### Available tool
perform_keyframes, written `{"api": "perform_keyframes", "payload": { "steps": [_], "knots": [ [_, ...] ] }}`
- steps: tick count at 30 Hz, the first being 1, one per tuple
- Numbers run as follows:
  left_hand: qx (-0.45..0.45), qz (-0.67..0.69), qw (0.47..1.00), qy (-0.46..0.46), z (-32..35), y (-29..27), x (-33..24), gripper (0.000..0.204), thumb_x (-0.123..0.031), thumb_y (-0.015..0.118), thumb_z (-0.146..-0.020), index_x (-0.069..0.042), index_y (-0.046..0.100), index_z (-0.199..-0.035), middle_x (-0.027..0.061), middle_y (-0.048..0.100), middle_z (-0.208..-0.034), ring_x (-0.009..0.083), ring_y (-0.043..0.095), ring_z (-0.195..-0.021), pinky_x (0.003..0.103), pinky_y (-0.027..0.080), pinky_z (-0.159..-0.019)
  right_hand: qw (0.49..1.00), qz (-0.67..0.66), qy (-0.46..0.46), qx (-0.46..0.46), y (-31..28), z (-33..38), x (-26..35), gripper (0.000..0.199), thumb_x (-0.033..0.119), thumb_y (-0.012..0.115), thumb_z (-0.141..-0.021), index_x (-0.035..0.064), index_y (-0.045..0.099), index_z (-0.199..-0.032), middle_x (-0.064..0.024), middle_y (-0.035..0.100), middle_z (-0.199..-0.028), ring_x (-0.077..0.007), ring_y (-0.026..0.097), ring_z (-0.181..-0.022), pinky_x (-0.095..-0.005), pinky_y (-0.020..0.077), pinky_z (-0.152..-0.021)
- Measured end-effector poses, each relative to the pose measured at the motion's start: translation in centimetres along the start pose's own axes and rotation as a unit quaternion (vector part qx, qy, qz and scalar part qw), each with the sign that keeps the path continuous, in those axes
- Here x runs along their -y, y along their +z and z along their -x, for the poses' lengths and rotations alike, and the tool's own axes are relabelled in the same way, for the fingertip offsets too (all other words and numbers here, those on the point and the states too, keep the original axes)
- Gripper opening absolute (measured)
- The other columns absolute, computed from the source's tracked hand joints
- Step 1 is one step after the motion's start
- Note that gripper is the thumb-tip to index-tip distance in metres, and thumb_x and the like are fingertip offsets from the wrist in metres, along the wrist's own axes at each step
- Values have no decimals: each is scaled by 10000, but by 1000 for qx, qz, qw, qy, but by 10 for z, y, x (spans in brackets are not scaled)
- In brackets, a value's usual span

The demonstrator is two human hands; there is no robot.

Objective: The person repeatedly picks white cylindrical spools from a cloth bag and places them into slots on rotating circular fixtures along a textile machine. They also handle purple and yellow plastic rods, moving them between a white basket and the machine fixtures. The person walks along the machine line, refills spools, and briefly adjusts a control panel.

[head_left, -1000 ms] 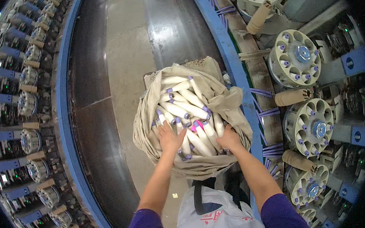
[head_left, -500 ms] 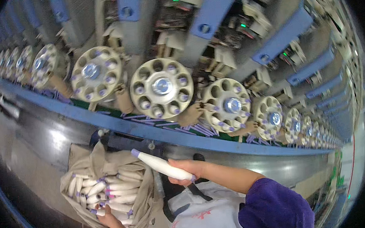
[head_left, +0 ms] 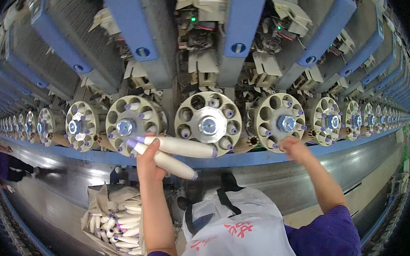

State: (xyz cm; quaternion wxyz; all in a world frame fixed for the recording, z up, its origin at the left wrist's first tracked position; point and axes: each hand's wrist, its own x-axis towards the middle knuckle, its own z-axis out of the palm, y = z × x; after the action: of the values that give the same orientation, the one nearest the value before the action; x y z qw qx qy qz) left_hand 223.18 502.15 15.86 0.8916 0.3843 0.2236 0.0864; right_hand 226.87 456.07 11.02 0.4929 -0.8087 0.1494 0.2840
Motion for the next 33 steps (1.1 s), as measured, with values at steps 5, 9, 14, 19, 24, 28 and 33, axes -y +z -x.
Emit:
{"api": "perform_keyframes", "payload": {
  "steps": [5, 9, 14, 19, 24, 28, 33],
  "knots": [
    [24, -109, 991, -70, -20, 104, 82, 312, -86, 701, -803, -52, 575, -1086, 91, 617, -954, 215, 626, -822, 398, 541, -690, 912, 319, -205, -157, -55, -12, 18, 407, 274, 664, -847, 94, 614, -1209, -204, 524, -1312, -336, 497, -1234, -412, 409, -1024],
    [82, -143, 981, -103, -28, 172, 112, 313, -103, 704, -799, -47, 574, -1079, 88, 614, -939, 225, 629, -816, 380, 550, -655, 873, 49, -456, 165, -3, -40, 55, 507, 312, 611, -900, 88, 450, -1325, -135, 610, -1122, -266, 609, -996, -370, 495, -845],
    [2, -111, 991, -79, -54, 209, 140, 256, -97, 703, -801, -46, 605, -1031, 82, 629, -863, 205, 631, -724, 332, 529, -581, 745, -570, 111, 330, -59, -53, -6, 65, 171, 553, -929, 127, 586, -961, 60, 323, -557, -43, 230, -410, -242, 182, -415],
    [39, -372, 927, 40, -50, 233, 235, 313, -175, 779, -751, -60, 665, -1020, 90, 688, -945, 175, 644, -784, 315, 512, -717, 958, 21, -201, -202, -80, -86, -47, 100, 111, 640, -860, 22, 615, -822, -20, 514, -626, -121, 504, -577, -315, 396, -521],
    [90, -469, 816, 325, -38, 223, 293, 382, -95, 687, -670, -105, 628, -1047, 103, 644, -1038, 318, 649, -893, 409, 533, -784, 900, 168, -362, -176, -17, -79, -38, 90, 73, 640, -828, 5, 586, -803, -45, 463, -644, -127, 468, -614, -316, 393, -555],
    [152, -456, 860, 173, -40, 207, 282, 489, -60, 713, -667, -110, 592, -1138, 122, 571, -1217, 336, 622, -996, 421, 522, -822, 947, -6, -235, -220, -23, -83, -70, 90, 102, 647, -844, 35, 594, -817, -10, 523, -773, -137, 498, -717, -273, 406, -657],
    [237, -260, 886, 301, 18, 140, 223, 789, -41, 711, -633, -77, 401, -1358, 194, 499, -1261, 407, 492, -1176, 461, 420, -986, 943, -59, -278, -173, -35, -116, -102, 339, 240, 440, -977, 34, 449, -1247, -116, 446, -1261, -249, 385, -1219, -389, 310, -1019]
  ]
}}
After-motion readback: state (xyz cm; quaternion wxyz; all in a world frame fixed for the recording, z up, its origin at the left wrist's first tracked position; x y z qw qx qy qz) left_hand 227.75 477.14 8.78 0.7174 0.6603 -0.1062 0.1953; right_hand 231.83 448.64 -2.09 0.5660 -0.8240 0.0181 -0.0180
